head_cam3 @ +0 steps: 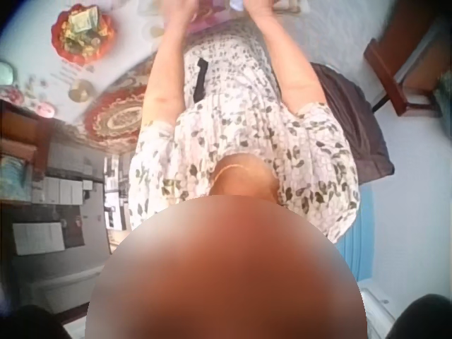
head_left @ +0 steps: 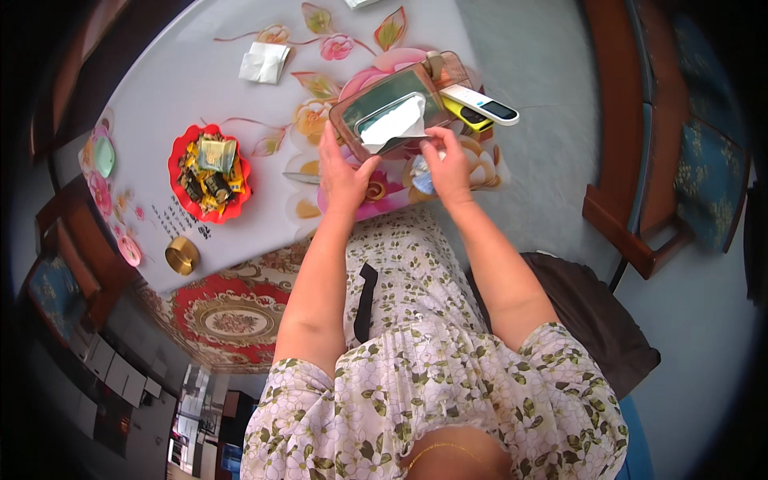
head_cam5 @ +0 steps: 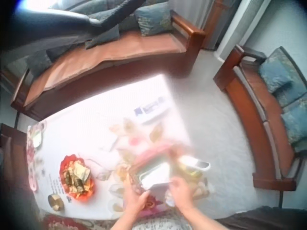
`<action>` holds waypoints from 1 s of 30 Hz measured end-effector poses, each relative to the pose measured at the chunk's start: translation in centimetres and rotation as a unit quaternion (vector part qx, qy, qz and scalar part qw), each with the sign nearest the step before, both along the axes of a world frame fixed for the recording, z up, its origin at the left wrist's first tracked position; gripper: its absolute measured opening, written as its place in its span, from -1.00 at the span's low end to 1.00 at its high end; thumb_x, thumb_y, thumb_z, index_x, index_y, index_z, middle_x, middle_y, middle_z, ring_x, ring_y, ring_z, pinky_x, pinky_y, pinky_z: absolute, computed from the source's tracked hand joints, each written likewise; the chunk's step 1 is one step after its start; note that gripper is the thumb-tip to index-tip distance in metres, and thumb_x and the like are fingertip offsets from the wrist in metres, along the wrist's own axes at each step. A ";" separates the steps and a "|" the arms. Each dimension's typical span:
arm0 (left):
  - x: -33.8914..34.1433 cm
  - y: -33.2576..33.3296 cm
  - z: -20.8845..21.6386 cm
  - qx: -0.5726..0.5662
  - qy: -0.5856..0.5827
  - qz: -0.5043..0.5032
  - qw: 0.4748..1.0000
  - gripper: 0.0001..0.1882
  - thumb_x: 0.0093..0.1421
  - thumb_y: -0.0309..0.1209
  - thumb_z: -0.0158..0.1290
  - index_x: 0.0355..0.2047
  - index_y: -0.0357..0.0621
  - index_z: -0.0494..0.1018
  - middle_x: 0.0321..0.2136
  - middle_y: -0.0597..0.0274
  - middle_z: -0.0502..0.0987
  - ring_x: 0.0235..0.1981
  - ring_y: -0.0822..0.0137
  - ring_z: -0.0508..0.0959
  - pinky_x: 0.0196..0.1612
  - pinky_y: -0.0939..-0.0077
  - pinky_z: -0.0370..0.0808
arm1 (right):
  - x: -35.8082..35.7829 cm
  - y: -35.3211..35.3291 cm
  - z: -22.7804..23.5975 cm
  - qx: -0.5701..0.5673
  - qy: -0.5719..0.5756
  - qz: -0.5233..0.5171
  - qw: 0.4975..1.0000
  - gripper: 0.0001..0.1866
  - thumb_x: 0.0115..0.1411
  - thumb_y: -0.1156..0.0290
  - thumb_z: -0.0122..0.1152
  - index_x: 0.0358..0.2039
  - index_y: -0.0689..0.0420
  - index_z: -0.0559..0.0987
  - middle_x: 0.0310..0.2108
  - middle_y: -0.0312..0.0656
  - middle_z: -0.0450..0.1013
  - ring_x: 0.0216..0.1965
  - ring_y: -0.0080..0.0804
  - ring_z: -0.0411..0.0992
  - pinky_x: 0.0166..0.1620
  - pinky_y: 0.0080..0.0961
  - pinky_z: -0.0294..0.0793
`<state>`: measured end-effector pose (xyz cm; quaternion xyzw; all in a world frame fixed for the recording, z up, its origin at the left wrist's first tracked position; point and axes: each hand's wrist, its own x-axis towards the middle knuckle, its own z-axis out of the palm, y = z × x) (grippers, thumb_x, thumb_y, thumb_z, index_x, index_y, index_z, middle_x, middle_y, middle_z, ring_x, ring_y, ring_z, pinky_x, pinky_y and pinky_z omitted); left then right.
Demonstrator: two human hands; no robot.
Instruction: The person walks to a cabinet, retrieves a small box, and returns to a table. They then use a cloth to wipe a digital thermometer and a pair of scissors, placing them back on the table.
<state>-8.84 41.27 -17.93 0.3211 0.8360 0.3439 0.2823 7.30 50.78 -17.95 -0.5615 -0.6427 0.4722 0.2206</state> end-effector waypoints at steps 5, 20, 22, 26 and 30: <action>-1.3 2.2 1.7 -0.024 0.139 -0.133 0.981 0.14 -0.35 -0.30 0.41 0.23 -0.13 -0.01 0.23 -0.11 -0.04 0.21 -0.11 0.08 0.20 0.16 0.14 | -0.6 -0.8 -1.8 -0.169 0.083 -0.169 0.968 -0.75 0.09 0.35 0.24 -0.24 0.15 0.47 -0.47 -0.21 0.47 -0.40 -0.45 0.43 -0.29 -0.49 0.40; -2.5 1.7 0.6 0.074 0.049 -0.099 0.991 0.00 -0.23 -0.53 0.30 0.23 -0.19 0.01 0.18 -0.06 0.06 0.19 0.02 0.20 0.03 0.30 0.44 | -1.4 0.6 -1.1 -0.186 -0.037 -0.097 0.977 -0.68 0.09 0.17 0.16 -0.36 0.20 0.57 -0.48 -0.09 0.52 -0.41 -0.24 0.47 -0.27 -0.40 0.39; -2.5 1.2 0.2 0.065 -0.031 -0.047 0.996 -0.02 -0.20 -0.57 0.24 0.24 -0.14 0.00 0.16 -0.02 0.09 0.12 0.06 0.28 0.00 0.32 0.45 | -1.2 0.5 -1.3 -0.184 -0.031 -0.103 0.977 -0.70 0.09 0.19 0.16 -0.38 0.21 0.56 -0.49 -0.11 0.52 -0.43 -0.28 0.46 -0.28 -0.41 0.38; -1.6 1.1 0.2 0.081 -0.140 0.030 0.986 -0.07 -0.14 -0.64 0.17 0.25 -0.10 -0.02 0.03 0.04 0.19 -0.09 0.18 0.45 -0.14 0.42 0.56 | -1.5 0.4 -0.7 -0.217 -0.002 -0.126 0.968 -0.75 0.14 0.28 0.14 -0.41 0.25 0.54 -0.50 -0.27 0.47 -0.44 -0.55 0.35 -0.32 -0.57 0.33; -1.5 0.9 0.0 0.067 -0.152 0.051 0.985 -0.09 -0.12 -0.64 0.17 0.25 -0.08 0.02 -0.10 0.08 0.24 -0.24 0.28 0.47 -0.21 0.47 0.54 | -1.8 -0.1 -0.8 -0.245 0.052 -0.169 0.953 -0.75 0.11 0.28 0.20 -0.42 0.25 0.52 -0.51 -0.25 0.46 -0.43 -0.53 0.37 -0.30 -0.56 0.33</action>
